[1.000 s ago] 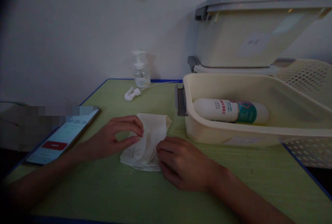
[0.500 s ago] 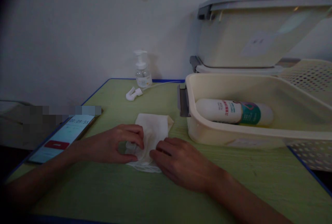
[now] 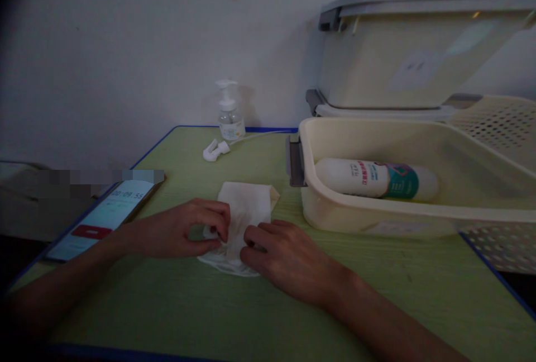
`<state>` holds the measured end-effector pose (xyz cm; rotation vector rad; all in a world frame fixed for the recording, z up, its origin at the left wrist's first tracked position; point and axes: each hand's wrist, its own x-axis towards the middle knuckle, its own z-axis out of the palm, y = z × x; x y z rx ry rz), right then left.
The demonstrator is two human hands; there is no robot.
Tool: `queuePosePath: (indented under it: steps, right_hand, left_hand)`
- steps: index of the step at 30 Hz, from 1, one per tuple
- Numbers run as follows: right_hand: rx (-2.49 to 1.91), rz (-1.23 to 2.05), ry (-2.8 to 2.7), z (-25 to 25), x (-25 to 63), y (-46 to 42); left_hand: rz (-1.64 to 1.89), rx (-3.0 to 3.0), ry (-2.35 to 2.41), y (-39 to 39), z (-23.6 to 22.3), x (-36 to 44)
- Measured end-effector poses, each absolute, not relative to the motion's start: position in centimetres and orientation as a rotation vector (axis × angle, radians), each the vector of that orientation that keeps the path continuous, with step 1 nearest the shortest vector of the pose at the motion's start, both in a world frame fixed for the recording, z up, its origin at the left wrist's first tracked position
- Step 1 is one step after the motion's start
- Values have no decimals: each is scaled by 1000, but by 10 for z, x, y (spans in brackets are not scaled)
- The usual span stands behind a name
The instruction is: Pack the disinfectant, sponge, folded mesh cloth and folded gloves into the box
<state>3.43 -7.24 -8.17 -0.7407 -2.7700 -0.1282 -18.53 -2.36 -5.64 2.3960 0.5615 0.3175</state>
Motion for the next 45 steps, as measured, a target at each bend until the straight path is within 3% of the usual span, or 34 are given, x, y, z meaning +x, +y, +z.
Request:
queuePosePath:
  steps: [10,30,45]
  right_hand:
    - [-746,-54,-2745,-83,35,-71]
    - [-694,64,-2749,-84,44,-71]
    - [-690,96,-2764,-81,45,-74]
  left_hand:
    - [88,2453,600,-25,-61,-186]
    - [172,2704,563,-31,-62,-184]
    - [527,2661,510,-35,-72,-177]
